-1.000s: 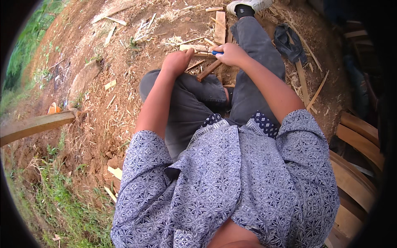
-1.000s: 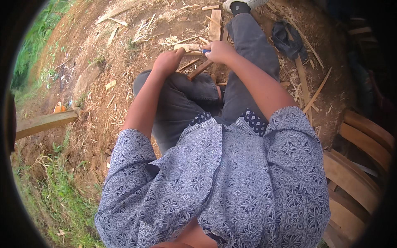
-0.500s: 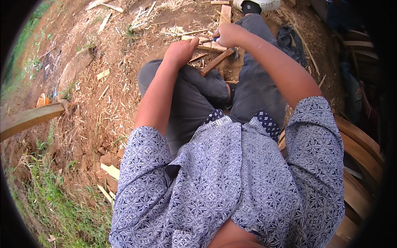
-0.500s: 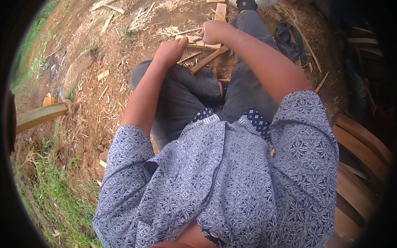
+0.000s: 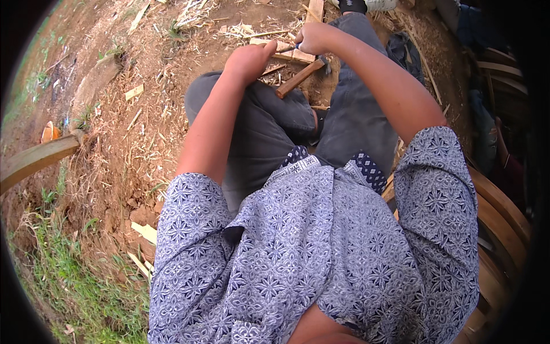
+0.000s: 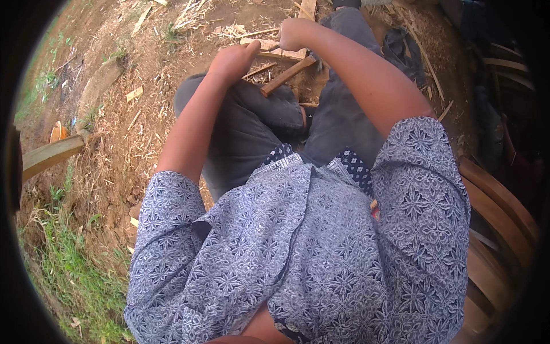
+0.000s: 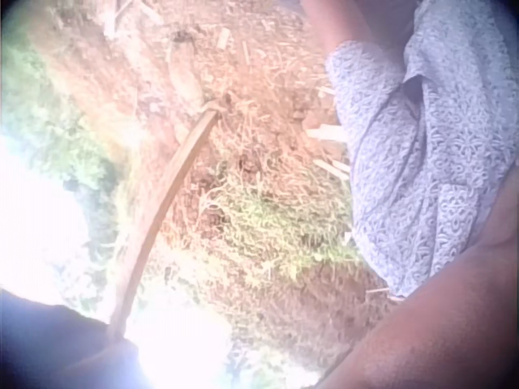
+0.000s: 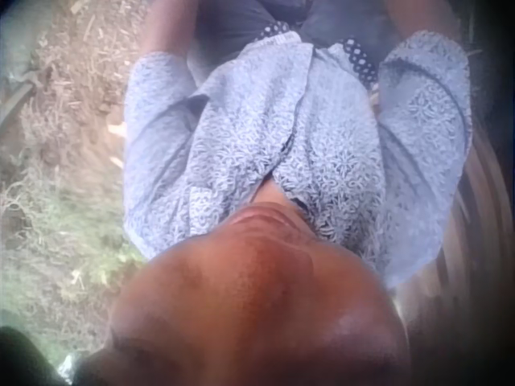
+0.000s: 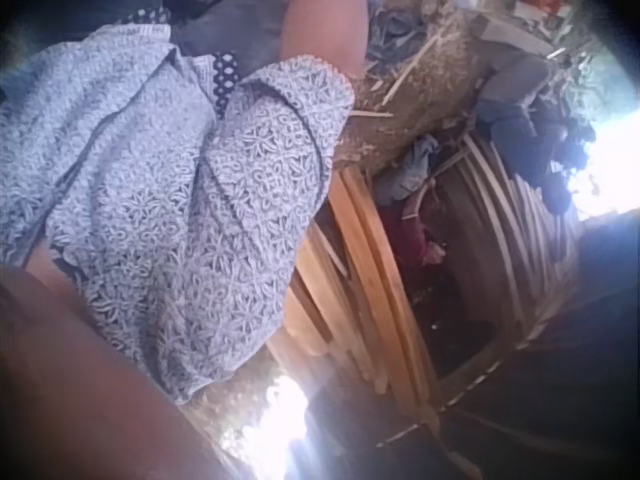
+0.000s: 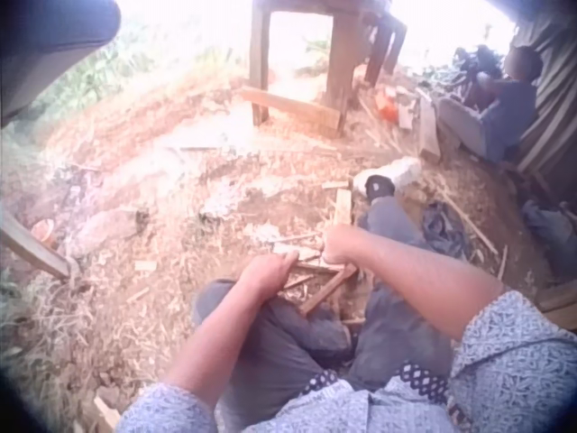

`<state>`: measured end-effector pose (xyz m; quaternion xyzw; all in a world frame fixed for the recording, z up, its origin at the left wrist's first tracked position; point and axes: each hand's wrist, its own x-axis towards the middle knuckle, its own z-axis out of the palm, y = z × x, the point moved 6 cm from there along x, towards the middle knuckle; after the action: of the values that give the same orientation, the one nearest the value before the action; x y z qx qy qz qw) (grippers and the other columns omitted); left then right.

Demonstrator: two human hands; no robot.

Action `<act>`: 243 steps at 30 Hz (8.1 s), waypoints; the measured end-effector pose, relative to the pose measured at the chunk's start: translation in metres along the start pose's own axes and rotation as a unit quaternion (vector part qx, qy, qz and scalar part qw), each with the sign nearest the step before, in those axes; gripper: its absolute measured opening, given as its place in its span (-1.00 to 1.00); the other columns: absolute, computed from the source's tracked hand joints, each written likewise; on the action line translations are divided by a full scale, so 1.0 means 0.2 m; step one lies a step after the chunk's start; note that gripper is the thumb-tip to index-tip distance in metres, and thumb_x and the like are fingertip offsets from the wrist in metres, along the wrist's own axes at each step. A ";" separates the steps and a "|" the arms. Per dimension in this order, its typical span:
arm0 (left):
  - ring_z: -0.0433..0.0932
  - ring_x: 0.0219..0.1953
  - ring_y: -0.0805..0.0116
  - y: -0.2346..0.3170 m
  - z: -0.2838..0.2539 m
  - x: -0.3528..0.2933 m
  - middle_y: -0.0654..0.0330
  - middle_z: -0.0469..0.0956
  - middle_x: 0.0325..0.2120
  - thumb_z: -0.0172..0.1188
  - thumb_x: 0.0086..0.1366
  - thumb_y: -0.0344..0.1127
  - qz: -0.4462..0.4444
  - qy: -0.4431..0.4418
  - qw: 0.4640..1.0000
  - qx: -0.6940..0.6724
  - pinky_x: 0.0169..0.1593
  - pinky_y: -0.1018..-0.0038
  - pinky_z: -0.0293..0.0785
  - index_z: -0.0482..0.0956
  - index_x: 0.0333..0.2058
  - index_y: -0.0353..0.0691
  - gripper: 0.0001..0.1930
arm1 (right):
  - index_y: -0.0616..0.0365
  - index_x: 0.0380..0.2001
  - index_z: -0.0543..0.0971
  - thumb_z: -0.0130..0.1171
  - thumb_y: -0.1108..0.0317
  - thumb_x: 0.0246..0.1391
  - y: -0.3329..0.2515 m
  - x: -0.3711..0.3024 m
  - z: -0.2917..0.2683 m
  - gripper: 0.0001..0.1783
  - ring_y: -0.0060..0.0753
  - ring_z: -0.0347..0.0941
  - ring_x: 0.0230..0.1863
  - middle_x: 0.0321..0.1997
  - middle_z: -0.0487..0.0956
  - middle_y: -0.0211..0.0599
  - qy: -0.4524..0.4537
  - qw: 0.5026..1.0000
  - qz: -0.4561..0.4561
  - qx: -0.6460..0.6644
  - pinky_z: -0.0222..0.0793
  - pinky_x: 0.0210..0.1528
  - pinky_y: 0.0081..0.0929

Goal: The person sits on the ground and uses a chisel and hammer to carve a small piece of wood. They repeatedly strike the chisel to remove wood shavings, occasionally adjusting the wood's position. The task continues with consistent tool use throughout the clip.

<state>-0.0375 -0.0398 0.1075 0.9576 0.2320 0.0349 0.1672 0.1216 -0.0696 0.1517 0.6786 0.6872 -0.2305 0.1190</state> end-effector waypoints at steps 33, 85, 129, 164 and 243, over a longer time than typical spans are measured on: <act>0.65 -0.34 -0.22 -0.02 -0.02 -0.01 -0.13 0.65 -0.46 0.02 0.47 -0.12 -0.084 -0.001 0.996 0.028 -0.28 -0.09 0.54 0.40 -0.19 -0.22 -0.74 | -0.17 -0.05 0.77 0.21 0.18 0.03 0.21 -0.07 0.10 -0.61 -0.05 0.69 -0.20 -0.18 0.75 -0.12 0.031 0.990 0.042 0.131 0.60 -0.07 -0.19; 0.65 -0.30 -0.27 -0.06 0.01 0.02 -0.17 0.66 -0.41 0.00 0.48 -0.03 -0.135 0.035 0.990 -0.002 -0.18 -0.10 0.56 0.51 -0.21 -0.21 -0.66 | 0.23 -0.30 0.76 0.20 0.29 -0.01 0.19 0.23 0.10 -0.71 0.11 0.67 -0.16 -0.19 0.72 0.07 -0.107 0.982 -0.056 -0.147 0.59 -0.13 -0.07; 0.64 -0.21 -0.19 -0.21 0.06 0.03 -0.14 0.67 -0.35 0.01 0.48 0.11 -0.199 0.023 0.978 -0.050 -0.09 -0.02 0.53 0.63 -0.33 -0.27 -0.49 | 0.14 -0.38 0.77 0.27 0.24 -0.07 0.20 0.18 0.08 -0.75 0.05 0.69 -0.26 -0.35 0.72 0.00 -0.116 0.913 -0.233 -0.315 0.60 -0.22 -0.06; 0.64 -0.21 -0.26 -0.13 -0.04 0.06 -0.22 0.67 -0.32 0.00 0.42 0.07 -0.216 0.016 0.972 -0.095 -0.07 -0.05 0.55 0.70 -0.36 -0.31 -0.48 | 0.12 -0.42 0.76 0.25 0.28 0.02 0.25 0.18 -0.06 -0.80 -0.01 0.69 -0.29 -0.34 0.72 0.01 -0.144 0.882 -0.242 -0.377 0.58 -0.26 -0.07; 0.64 -0.15 -0.25 -0.10 -0.06 0.06 -0.22 0.67 -0.29 -0.11 0.47 0.20 -0.223 -0.014 0.972 -0.069 -0.03 -0.06 0.54 0.71 -0.32 -0.31 -0.35 | 0.14 -0.21 0.73 0.29 0.09 0.11 0.32 0.14 0.21 -0.65 0.18 0.63 -0.11 -0.12 0.70 0.01 -0.087 0.996 0.009 -0.034 0.54 -0.07 -0.02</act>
<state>-0.0380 -0.0142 0.1112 0.8680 0.4347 -0.0008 0.2400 0.1773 -0.0670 0.0927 0.6578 0.6754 -0.2641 0.2036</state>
